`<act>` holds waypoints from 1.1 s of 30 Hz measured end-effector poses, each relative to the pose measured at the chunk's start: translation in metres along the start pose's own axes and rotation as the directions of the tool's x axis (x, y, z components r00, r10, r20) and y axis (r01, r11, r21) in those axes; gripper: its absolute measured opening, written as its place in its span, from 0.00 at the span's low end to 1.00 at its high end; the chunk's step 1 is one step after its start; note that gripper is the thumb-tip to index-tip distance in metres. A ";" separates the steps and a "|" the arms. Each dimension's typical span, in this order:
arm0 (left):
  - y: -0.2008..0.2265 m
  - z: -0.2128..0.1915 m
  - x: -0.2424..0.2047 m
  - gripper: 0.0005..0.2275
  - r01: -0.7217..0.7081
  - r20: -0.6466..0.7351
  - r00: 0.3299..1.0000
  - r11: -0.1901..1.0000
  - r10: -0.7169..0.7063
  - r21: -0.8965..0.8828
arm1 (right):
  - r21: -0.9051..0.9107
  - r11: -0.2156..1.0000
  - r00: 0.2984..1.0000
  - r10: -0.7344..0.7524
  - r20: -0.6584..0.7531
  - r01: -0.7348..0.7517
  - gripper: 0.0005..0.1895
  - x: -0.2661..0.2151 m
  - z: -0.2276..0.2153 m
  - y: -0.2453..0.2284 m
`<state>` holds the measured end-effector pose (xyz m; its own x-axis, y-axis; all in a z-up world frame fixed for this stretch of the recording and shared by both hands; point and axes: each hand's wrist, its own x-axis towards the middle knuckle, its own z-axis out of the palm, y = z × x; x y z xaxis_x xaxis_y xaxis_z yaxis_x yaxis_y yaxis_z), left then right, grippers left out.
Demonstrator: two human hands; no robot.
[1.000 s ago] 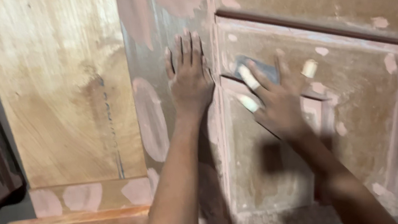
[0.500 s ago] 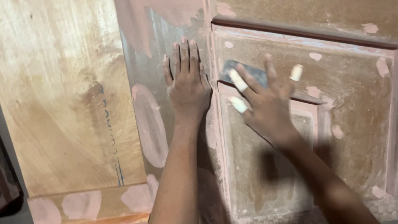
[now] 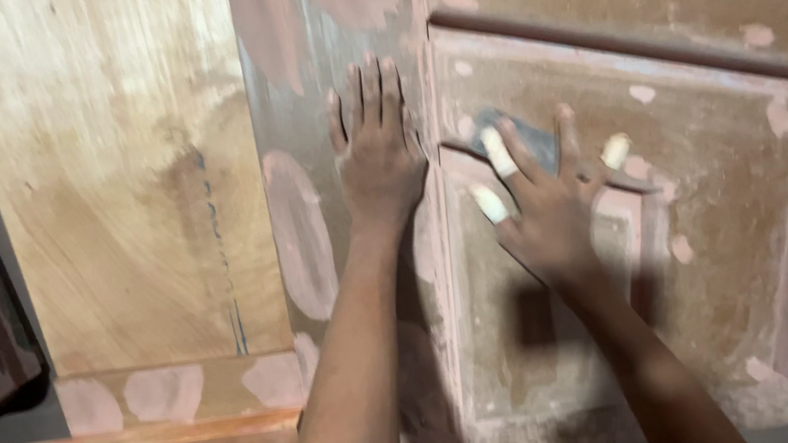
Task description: The person sands a wooden door panel using a sanding block. They move the block across the flat surfaces and into the recessed grooves of the panel, smoothing the wood surface.
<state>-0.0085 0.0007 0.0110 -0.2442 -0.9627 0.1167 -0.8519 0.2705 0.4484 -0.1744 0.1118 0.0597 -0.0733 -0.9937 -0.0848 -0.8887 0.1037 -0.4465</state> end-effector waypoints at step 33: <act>0.000 -0.004 -0.001 0.24 -0.031 -0.011 0.999 0.999 0.032 0.038 | -0.053 0.999 0.999 -0.004 0.040 0.007 0.28 0.027 0.019 -0.019</act>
<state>-0.0062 0.0012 0.0144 -0.2657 -0.9537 0.1409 -0.8607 0.3005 0.4110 -0.1506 0.0836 0.0492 -0.0510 -0.9916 -0.1187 -0.9119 0.0947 -0.3993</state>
